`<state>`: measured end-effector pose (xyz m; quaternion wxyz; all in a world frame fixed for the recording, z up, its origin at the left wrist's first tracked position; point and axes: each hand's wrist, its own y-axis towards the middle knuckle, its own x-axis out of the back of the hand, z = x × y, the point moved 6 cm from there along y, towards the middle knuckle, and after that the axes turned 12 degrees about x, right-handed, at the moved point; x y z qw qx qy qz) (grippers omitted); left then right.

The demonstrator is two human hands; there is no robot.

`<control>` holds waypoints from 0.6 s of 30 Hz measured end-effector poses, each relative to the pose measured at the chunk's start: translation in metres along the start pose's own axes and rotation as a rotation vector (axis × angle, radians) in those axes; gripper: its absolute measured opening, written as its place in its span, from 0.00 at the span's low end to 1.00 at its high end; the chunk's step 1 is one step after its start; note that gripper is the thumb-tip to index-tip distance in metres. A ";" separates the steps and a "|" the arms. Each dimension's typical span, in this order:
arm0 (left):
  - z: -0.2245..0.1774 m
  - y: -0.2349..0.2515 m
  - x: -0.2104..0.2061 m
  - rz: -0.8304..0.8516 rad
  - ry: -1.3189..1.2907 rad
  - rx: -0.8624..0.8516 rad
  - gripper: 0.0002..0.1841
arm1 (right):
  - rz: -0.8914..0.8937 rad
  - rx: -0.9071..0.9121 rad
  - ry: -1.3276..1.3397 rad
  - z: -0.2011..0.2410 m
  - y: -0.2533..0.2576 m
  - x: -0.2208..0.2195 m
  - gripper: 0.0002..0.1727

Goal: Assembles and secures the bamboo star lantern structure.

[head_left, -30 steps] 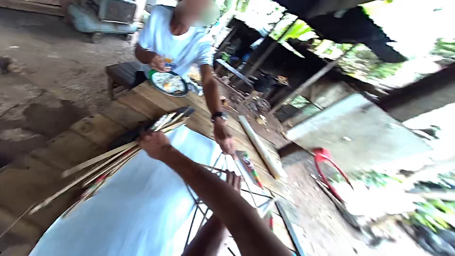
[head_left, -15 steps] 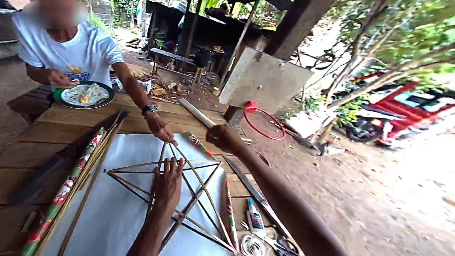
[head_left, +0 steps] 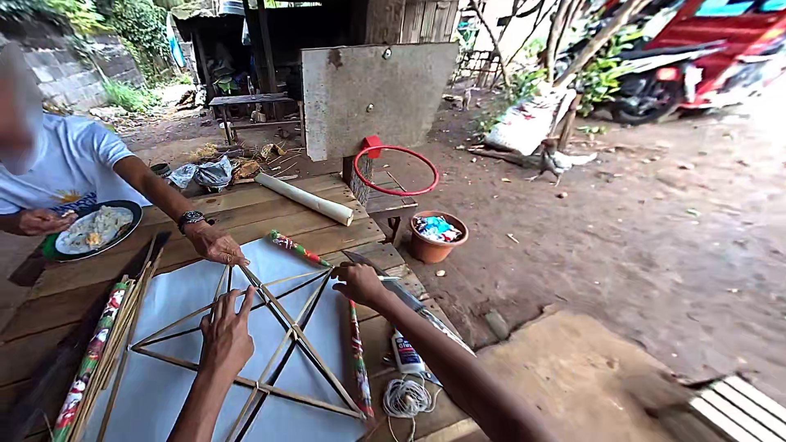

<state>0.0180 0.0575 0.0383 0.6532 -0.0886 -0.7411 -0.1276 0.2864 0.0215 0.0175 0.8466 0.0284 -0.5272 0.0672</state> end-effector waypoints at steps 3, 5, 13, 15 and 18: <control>-0.002 0.001 0.001 0.033 0.024 0.010 0.51 | -0.094 0.084 -0.027 0.004 0.005 0.000 0.17; -0.003 0.002 0.001 0.054 0.044 0.012 0.51 | -0.112 0.121 -0.041 0.003 0.008 0.000 0.16; -0.008 0.006 0.007 0.121 0.103 0.028 0.52 | -0.066 0.196 -0.065 -0.003 0.016 -0.008 0.17; -0.010 0.009 0.009 0.141 0.115 0.033 0.50 | -0.022 0.206 -0.080 -0.005 0.019 -0.008 0.17; -0.011 0.011 0.009 0.161 0.116 0.037 0.47 | 0.056 0.196 -0.103 -0.009 0.023 -0.007 0.18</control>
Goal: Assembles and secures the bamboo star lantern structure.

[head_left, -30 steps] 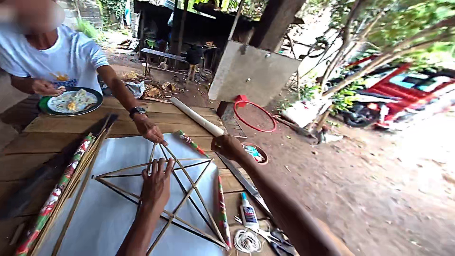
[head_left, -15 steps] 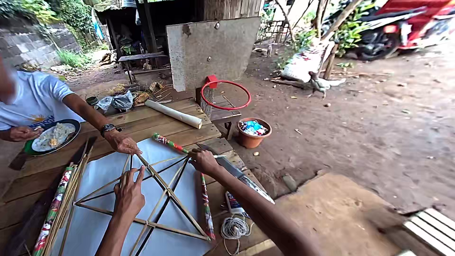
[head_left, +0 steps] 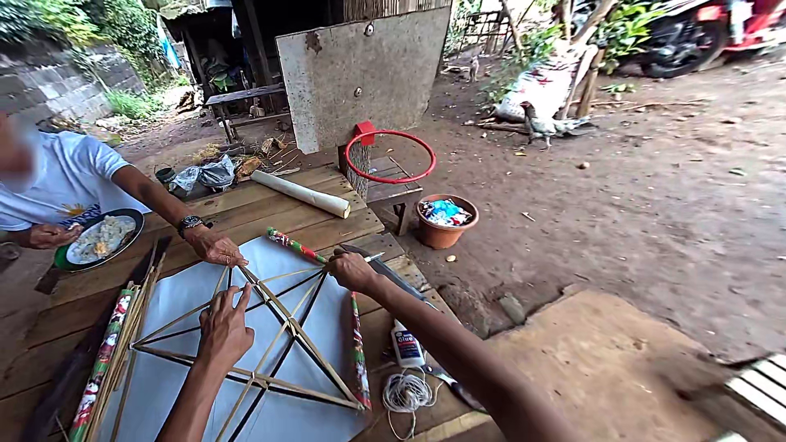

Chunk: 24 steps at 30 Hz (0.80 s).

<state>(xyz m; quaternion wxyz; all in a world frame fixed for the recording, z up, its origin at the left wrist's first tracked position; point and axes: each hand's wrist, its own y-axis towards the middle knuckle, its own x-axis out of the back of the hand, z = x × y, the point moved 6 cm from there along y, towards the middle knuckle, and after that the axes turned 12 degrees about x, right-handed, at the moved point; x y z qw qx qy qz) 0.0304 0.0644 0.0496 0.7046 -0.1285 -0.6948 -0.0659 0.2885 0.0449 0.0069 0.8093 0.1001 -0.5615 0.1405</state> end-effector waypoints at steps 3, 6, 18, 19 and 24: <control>-0.004 0.001 0.005 0.051 -0.001 0.006 0.40 | 0.077 -0.002 -0.010 -0.004 0.003 0.001 0.18; -0.007 0.004 0.010 0.116 0.006 0.017 0.34 | 0.094 0.016 -0.006 -0.010 0.005 -0.001 0.19; -0.020 0.011 0.019 0.267 0.085 0.094 0.59 | 0.139 0.021 -0.011 -0.011 0.004 0.004 0.21; -0.022 0.012 0.021 0.288 0.076 0.096 0.59 | 0.140 0.019 -0.009 -0.011 0.004 0.004 0.21; -0.033 0.018 0.029 0.349 -0.064 0.069 0.54 | 0.157 0.011 -0.013 -0.009 0.005 0.005 0.20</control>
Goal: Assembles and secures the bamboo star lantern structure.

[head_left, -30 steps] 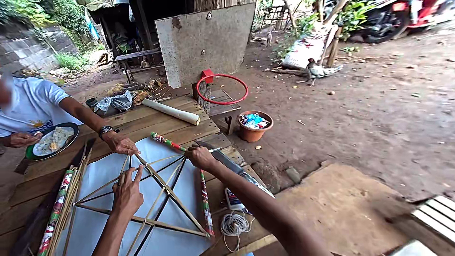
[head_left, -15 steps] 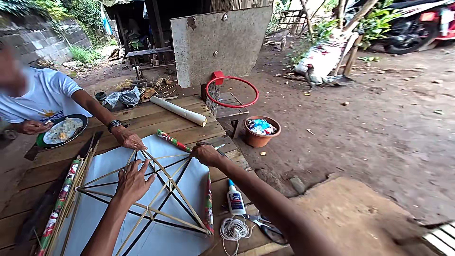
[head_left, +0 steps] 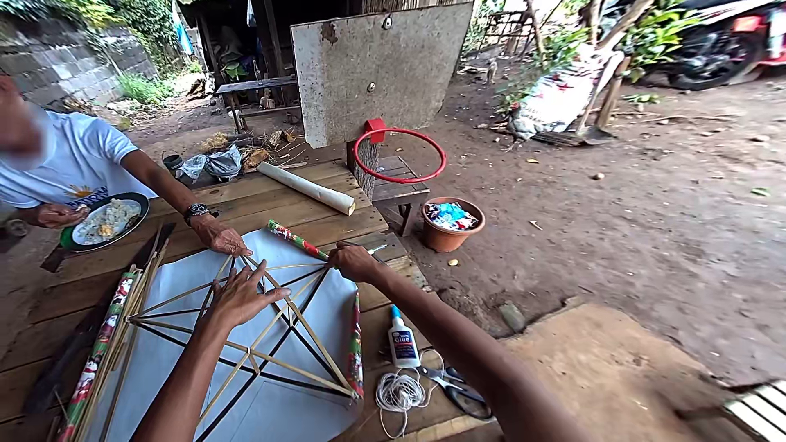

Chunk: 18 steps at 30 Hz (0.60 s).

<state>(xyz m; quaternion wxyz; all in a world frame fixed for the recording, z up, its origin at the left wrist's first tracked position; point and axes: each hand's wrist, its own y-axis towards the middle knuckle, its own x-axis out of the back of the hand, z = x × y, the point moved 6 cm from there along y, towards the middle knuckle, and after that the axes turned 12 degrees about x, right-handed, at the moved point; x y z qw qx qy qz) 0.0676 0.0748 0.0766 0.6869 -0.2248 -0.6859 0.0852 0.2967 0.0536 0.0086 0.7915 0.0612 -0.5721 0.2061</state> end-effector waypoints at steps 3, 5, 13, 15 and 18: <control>-0.020 0.002 -0.002 -0.025 -0.038 -0.113 0.51 | -0.007 0.001 0.006 0.000 0.000 0.001 0.20; -0.036 0.007 -0.008 0.020 -0.013 -0.139 0.49 | 0.004 -0.002 0.008 0.000 0.000 0.001 0.21; -0.065 0.022 -0.019 0.071 0.128 -0.089 0.43 | -0.014 0.008 0.021 -0.001 -0.001 0.001 0.21; -0.069 0.023 -0.019 0.057 0.148 -0.098 0.42 | -0.019 0.010 0.028 0.000 0.000 0.000 0.19; -0.080 0.028 -0.022 0.056 0.153 -0.140 0.37 | 0.005 -0.008 0.031 0.001 0.000 0.000 0.19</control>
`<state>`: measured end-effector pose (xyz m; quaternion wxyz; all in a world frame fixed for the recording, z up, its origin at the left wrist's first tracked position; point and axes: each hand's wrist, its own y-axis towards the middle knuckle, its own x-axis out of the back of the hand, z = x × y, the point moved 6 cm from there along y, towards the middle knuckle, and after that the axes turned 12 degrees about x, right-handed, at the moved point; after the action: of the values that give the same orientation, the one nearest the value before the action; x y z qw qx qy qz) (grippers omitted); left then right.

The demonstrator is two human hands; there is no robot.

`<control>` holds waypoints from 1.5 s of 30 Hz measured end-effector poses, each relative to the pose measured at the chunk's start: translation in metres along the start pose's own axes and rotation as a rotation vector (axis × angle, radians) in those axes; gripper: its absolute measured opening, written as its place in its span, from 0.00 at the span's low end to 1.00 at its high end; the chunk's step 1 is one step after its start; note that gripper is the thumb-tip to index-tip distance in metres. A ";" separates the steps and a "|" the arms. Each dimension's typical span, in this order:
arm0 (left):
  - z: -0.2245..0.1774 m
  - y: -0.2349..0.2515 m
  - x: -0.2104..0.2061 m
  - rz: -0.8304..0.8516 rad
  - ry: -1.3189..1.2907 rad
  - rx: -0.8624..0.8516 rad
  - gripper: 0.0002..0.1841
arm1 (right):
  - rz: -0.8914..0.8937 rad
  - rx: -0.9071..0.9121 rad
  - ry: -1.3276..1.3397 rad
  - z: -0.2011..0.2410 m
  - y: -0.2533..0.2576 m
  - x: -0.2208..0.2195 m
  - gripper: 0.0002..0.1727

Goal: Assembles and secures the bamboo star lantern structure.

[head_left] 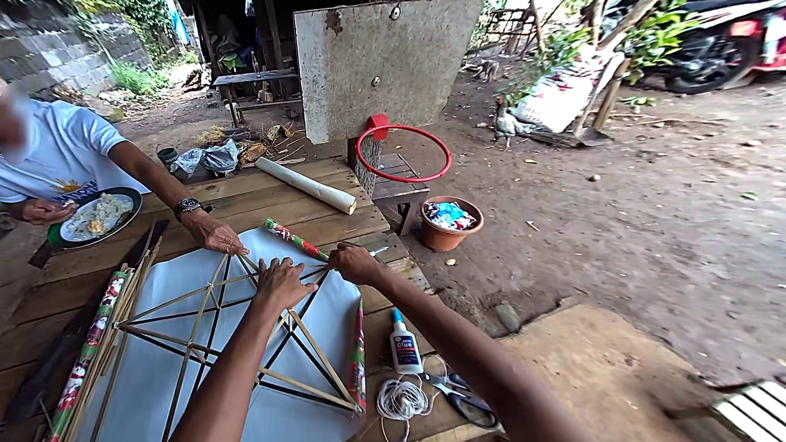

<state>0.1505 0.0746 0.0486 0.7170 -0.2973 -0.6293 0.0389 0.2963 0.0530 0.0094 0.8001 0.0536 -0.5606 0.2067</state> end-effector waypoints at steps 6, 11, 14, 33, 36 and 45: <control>-0.036 0.023 -0.008 -0.043 0.031 -0.161 0.23 | -0.006 -0.004 0.010 -0.004 0.001 -0.003 0.19; -0.048 0.028 -0.004 -0.059 0.063 -0.090 0.19 | -0.004 0.011 0.020 -0.005 0.000 -0.003 0.20; -0.050 0.026 -0.001 -0.058 0.071 -0.049 0.18 | -0.007 0.012 0.022 -0.004 0.000 -0.002 0.20; -0.048 0.032 -0.008 -0.059 0.073 -0.060 0.24 | -0.936 -0.024 0.563 -0.009 -0.094 0.051 0.25; -0.048 0.031 -0.007 -0.074 0.075 -0.069 0.22 | -0.836 0.039 0.736 0.012 -0.085 0.028 0.19; -0.046 0.034 -0.008 -0.089 0.057 -0.060 0.24 | -0.655 0.159 0.934 0.057 -0.058 -0.019 0.19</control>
<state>0.2024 0.0814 0.0241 0.7265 -0.2915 -0.6219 -0.0203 0.2636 -0.0225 0.0212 0.9786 0.1874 -0.0848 -0.0089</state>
